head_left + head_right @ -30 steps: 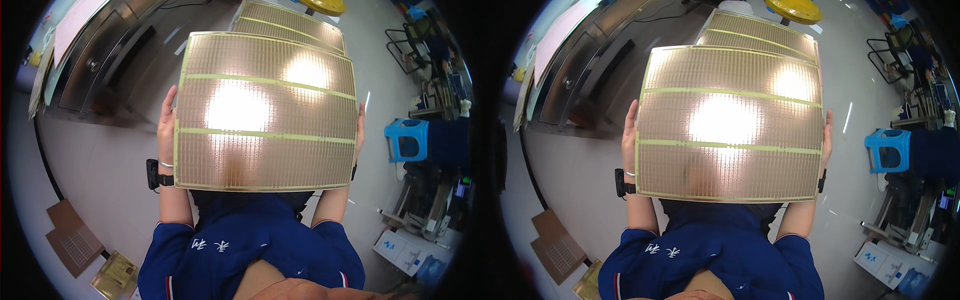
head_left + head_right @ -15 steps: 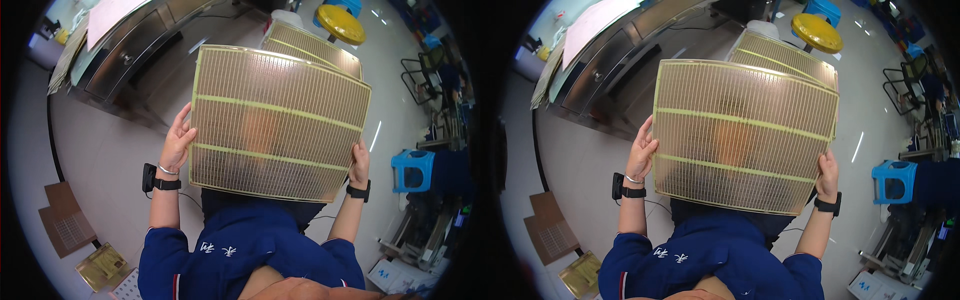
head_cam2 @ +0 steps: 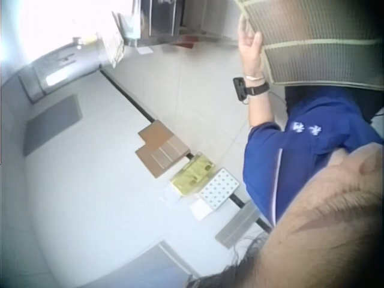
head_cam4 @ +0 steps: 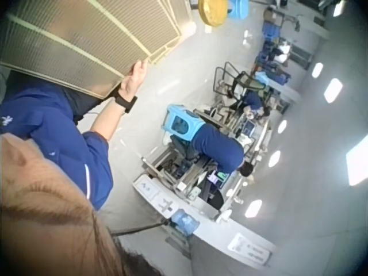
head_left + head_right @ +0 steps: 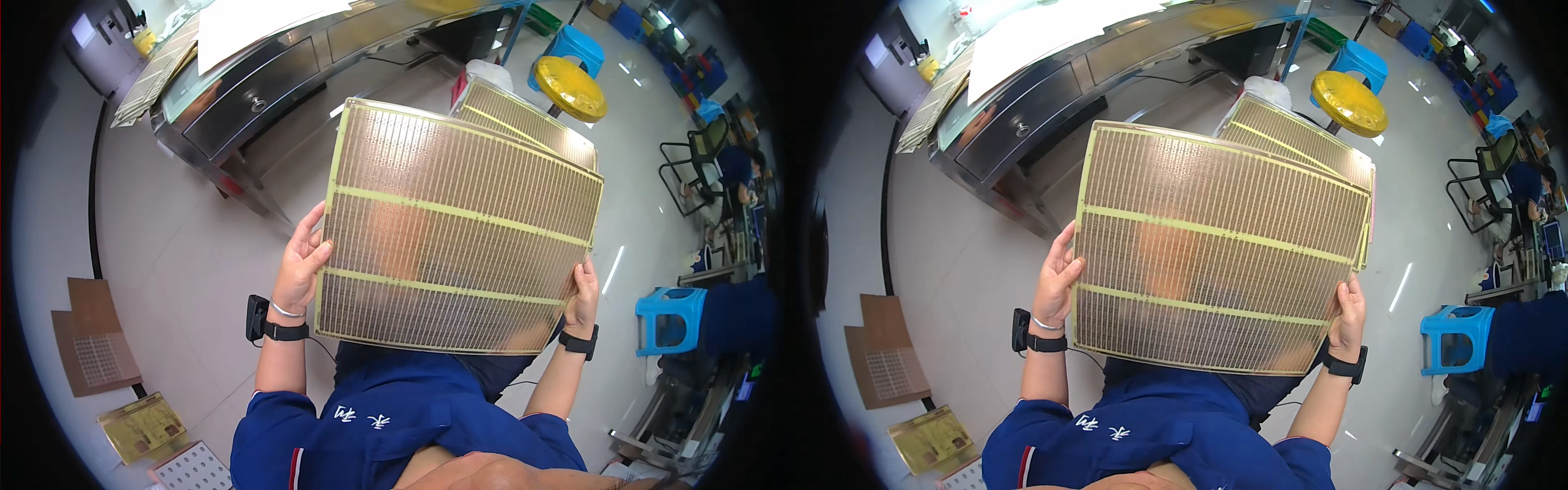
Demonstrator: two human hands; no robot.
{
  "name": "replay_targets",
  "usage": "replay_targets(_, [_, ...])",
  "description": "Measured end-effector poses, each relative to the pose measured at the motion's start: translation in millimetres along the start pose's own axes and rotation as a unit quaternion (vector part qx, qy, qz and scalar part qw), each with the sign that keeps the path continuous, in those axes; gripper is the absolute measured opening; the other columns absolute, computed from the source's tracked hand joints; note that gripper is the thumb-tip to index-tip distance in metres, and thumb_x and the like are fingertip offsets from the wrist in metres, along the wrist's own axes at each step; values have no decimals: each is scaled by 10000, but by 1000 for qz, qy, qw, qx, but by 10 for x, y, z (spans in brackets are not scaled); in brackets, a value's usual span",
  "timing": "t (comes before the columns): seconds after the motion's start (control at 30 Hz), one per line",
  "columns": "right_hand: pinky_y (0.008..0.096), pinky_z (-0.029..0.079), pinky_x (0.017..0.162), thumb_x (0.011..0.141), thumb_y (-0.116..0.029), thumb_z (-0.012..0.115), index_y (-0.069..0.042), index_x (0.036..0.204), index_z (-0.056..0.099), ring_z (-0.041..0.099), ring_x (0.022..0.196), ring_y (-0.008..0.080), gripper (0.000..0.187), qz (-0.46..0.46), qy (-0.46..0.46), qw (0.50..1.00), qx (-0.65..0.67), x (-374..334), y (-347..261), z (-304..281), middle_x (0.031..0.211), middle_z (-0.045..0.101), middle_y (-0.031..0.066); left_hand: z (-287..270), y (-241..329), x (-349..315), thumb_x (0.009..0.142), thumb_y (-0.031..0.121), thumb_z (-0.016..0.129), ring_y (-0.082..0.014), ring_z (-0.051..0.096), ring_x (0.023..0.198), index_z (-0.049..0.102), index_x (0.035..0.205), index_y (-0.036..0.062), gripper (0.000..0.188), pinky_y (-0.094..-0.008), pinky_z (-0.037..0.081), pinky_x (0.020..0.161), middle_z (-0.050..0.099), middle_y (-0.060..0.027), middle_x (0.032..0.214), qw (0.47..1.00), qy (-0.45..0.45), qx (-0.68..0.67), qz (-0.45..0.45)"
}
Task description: Inspecting and marking several flexible patterned panels or electronic grids.
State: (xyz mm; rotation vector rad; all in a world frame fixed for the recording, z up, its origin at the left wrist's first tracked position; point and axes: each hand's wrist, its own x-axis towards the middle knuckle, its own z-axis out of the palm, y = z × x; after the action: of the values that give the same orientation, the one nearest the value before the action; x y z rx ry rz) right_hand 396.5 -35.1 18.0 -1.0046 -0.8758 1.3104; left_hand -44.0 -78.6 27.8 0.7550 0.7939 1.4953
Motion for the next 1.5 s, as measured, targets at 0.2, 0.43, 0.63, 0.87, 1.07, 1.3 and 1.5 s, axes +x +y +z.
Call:
replay_targets(0.2, [206,434,829,903,-111,557,2,1228,487,554,899,71,352,-6,-6,1000,10,-1,-13,60,1020,602,8,-118,23,-26,871,23,547,-161,562,1056,246,1397,-3,606,-292,446,920,577,-139,1157,999,4,36,10])
replay_targets(0.43, [192,426,665,891,-79,564,2,1122,551,522,724,64,245,-122,-75,985,-92,10,-272,882,872,591,-9,-584,-64,-269,860,123,592,-286,175,1378,87,1460,124,784,-392,245,1079,124,-185,1497,959,161,219,85])
replay_targets(0.63, [317,520,764,738,114,521,-8,1066,615,654,880,268,363,-366,-387,784,-319,-155,-97,2359,1017,653,141,-335,-374,-870,818,270,672,-297,209,1366,72,1459,133,888,-432,240,1076,151,-131,1500,985,160,63,3])
replay_targets(0.87, [310,515,808,731,-121,593,-61,1102,598,635,936,207,376,-443,-569,621,-307,-425,676,2971,1092,636,77,122,-186,-1203,753,547,651,-280,297,1314,320,1359,118,813,-493,291,1053,303,-98,1420,984,126,-122,25])
replay_targets(1.07, [316,493,855,751,-122,584,-88,1114,588,615,982,193,364,-434,-575,596,-355,-398,1334,2905,1075,633,49,-281,-521,-1215,887,142,486,-277,513,1126,478,1168,-26,327,-420,427,956,519,-157,1209,932,282,-218,61])
replay_targets(1.3, [455,308,1044,774,-73,545,-113,1195,542,533,1121,196,423,-393,-575,555,-455,-214,1522,2738,1191,572,69,-1203,-1234,-919,817,13,429,-317,558,1000,526,888,-66,143,-445,454,936,576,-192,1021,882,337,-329,31])
replay_targets(1.5, [459,340,1020,808,-25,541,-134,1220,529,538,1116,206,427,-266,-494,652,-510,149,1183,2224,1195,572,82,-1976,-1213,-450,766,-42,432,-393,520,1049,491,858,-111,130,-523,391,1020,552,-252,1018,847,382,-367,54])
